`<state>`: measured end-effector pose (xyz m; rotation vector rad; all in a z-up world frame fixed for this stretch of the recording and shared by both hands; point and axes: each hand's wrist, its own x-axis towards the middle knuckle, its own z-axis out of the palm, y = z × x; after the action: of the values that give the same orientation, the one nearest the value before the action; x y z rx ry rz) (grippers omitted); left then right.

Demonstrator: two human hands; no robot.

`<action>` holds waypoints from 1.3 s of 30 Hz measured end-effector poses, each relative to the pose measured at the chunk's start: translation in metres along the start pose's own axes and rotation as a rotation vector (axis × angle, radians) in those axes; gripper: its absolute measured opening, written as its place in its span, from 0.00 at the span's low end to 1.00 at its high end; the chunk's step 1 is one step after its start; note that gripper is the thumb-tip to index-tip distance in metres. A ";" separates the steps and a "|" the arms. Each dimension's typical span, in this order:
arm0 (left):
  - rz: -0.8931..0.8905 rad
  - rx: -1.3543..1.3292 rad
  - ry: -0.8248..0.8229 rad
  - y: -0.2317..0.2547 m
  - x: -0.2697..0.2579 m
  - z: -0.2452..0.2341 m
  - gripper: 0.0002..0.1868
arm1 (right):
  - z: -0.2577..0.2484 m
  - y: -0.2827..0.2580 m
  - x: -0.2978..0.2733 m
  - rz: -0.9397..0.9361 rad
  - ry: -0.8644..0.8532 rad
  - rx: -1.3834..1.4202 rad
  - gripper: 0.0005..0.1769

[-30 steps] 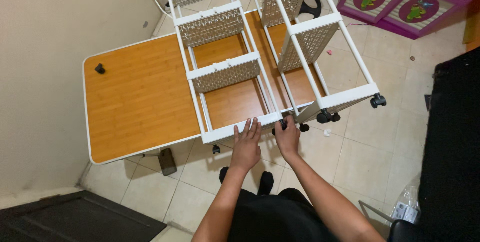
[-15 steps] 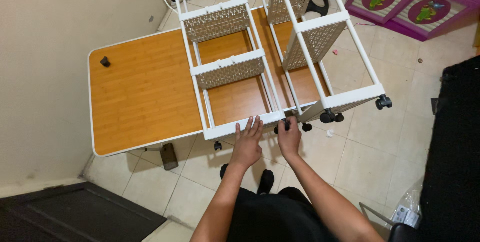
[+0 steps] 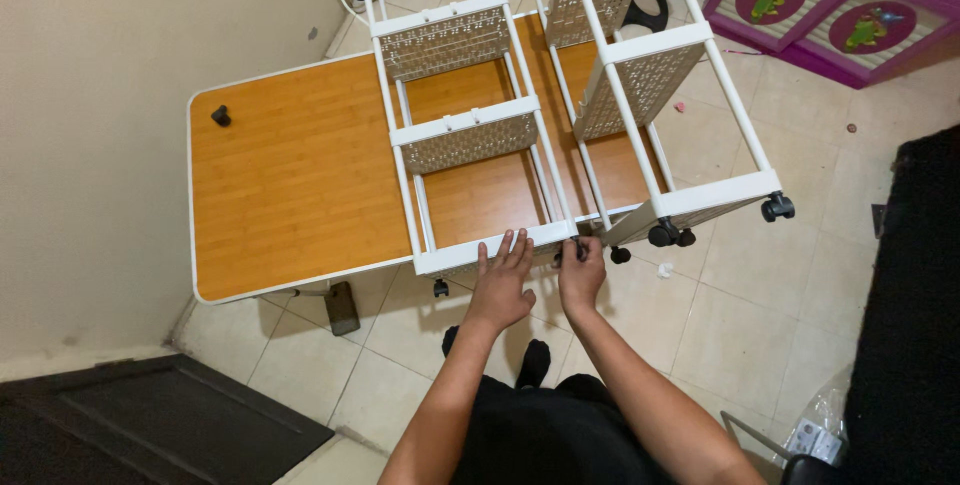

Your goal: The person disassembles two white plastic rolling carts on a wooden table. They remove the wheels and white plastic caps from the cart frames and place them on the table.

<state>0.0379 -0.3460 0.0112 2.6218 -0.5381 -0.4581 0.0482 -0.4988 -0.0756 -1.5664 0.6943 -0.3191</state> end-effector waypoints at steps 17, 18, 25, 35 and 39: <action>0.018 -0.004 0.011 -0.004 0.001 0.004 0.51 | -0.019 -0.015 0.016 0.363 -0.358 0.300 0.17; 0.020 -0.007 0.012 -0.004 0.001 0.004 0.52 | -0.019 -0.013 0.018 0.350 -0.353 0.302 0.16; 0.027 -0.007 0.020 -0.006 0.000 0.003 0.52 | -0.016 0.007 0.023 0.309 -0.326 0.280 0.16; 0.017 -0.014 -0.005 -0.004 0.003 0.002 0.51 | -0.014 0.015 -0.013 0.298 -0.404 0.339 0.17; 0.110 -0.186 0.202 -0.005 -0.005 0.004 0.38 | -0.017 0.015 -0.010 0.268 -0.548 0.312 0.20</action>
<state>0.0334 -0.3411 0.0072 2.4117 -0.5418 -0.1956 0.0270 -0.5061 -0.0858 -1.1684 0.3912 0.1939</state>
